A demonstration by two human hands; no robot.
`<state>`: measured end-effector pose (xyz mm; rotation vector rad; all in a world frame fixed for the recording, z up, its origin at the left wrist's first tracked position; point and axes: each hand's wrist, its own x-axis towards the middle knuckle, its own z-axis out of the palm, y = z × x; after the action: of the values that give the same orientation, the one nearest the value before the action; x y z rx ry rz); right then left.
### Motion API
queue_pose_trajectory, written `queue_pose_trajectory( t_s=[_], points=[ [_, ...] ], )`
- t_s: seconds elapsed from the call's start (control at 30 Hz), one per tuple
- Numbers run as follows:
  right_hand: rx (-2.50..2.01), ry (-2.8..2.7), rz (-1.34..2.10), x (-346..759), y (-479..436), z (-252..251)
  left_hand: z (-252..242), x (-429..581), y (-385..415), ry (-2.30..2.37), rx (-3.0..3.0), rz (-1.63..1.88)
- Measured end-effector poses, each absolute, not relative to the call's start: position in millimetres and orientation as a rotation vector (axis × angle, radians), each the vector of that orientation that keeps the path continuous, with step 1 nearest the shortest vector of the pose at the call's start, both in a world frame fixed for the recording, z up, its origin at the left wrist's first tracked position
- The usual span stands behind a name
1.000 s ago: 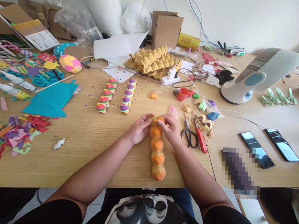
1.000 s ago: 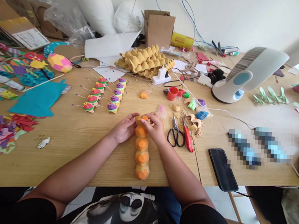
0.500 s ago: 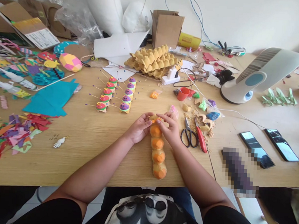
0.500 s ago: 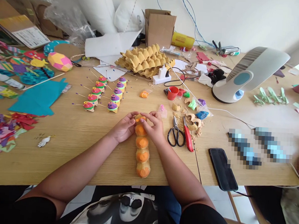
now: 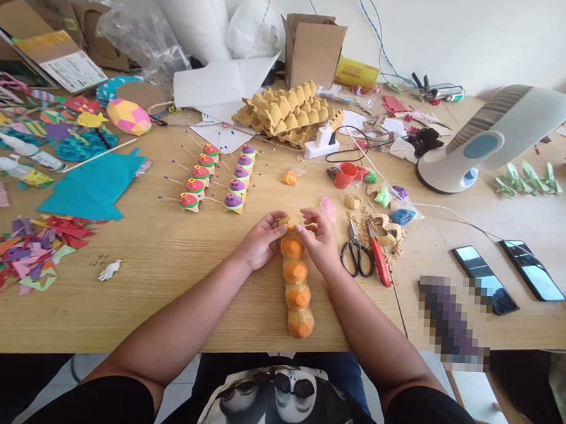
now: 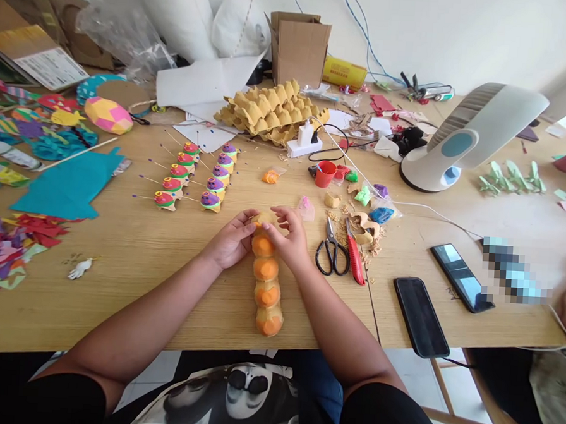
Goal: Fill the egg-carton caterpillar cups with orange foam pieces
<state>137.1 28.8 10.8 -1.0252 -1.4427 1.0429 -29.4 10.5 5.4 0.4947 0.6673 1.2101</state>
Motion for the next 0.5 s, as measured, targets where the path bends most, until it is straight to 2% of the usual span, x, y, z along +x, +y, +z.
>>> queue_pose_trajectory(
  t_s=[0.27,0.5],
  points=[
    [-1.017,-1.287,1.431,133.1,30.3,4.4,5.0,-29.5,10.0,0.655,0.49,1.192],
    [-0.892,-1.192,1.641,135.3,25.4,13.5,3.1,-31.2,10.2,0.648,0.47,1.194]
  ],
)
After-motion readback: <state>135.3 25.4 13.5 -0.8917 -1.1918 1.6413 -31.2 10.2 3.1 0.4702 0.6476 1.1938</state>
